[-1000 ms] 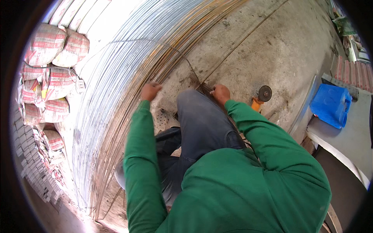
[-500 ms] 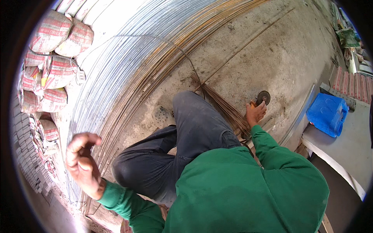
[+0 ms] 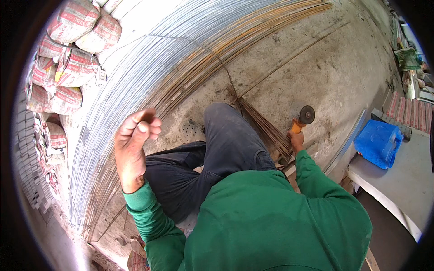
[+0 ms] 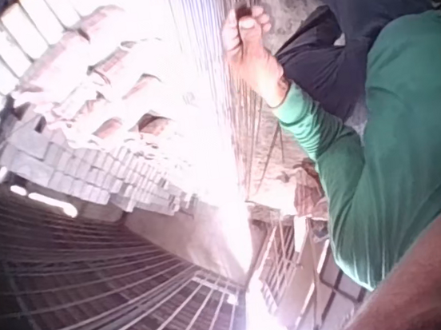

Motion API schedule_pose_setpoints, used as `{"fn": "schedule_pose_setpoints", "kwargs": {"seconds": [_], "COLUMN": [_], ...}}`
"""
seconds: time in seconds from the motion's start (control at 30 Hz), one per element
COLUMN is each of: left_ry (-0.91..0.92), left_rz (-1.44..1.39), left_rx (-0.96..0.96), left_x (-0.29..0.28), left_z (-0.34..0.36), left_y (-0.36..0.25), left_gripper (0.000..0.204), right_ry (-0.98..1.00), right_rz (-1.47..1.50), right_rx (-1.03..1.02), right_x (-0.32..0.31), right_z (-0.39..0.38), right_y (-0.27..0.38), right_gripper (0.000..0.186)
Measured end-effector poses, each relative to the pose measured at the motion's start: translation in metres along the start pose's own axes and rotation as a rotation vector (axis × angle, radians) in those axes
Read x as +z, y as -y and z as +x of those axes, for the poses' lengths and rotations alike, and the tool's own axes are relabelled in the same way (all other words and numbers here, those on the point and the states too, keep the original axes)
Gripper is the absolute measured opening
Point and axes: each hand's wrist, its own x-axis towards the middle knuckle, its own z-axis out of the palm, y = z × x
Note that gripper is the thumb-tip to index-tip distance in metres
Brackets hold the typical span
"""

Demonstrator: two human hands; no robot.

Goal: The person measures a bundle of metal rods with a tape measure, then uses an angle grinder to cut the rods to the desired length. The person repeats this process multiple times, creating a pile of cut metal rods.

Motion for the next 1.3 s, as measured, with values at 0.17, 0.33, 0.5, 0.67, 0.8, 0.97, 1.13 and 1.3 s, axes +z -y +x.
{"fn": "schedule_pose_setpoints", "kwargs": {"seconds": [0.17,0.33,0.5,0.67,0.8,0.97,1.13,1.3], "left_ry": [0.145,0.273,0.218,0.269,0.279,0.374,0.7,1.104], "left_rz": [0.046,0.2,0.242,0.25,0.275,0.402,0.916,1.373], "left_rx": [-0.09,-0.08,-0.045,-0.044,-0.064,0.063,0.257,0.219], "left_x": [0.06,0.085,0.086,0.094,0.078,0.101,0.189,0.288], "left_z": [0.008,0.019,0.03,0.032,0.034,0.056,0.1,0.092], "left_y": [0.005,0.035,0.026,0.032,0.052,0.061,0.154,0.264], "left_gripper": [0.029,0.032,0.033,0.036,0.04,0.036,0.04,0.049], "right_ry": [-0.096,-0.335,-0.246,-0.521,-0.541,-0.581,-0.635,-0.467], "right_rz": [0.178,0.035,0.375,0.234,0.022,0.055,0.039,0.623], "right_rx": [-0.407,-0.703,-0.827,-0.78,-0.542,-0.37,-0.113,0.023], "right_x": [-0.024,-0.062,-0.083,-0.077,-0.109,-0.162,-0.159,-0.172], "right_z": [-0.03,0.007,-0.022,-0.017,-0.031,-0.064,-0.116,-0.123], "right_y": [0.104,0.191,0.268,0.254,0.182,0.051,0.005,-0.013], "right_gripper": [0.063,0.057,0.056,0.056,0.056,0.055,0.046,0.036]}}
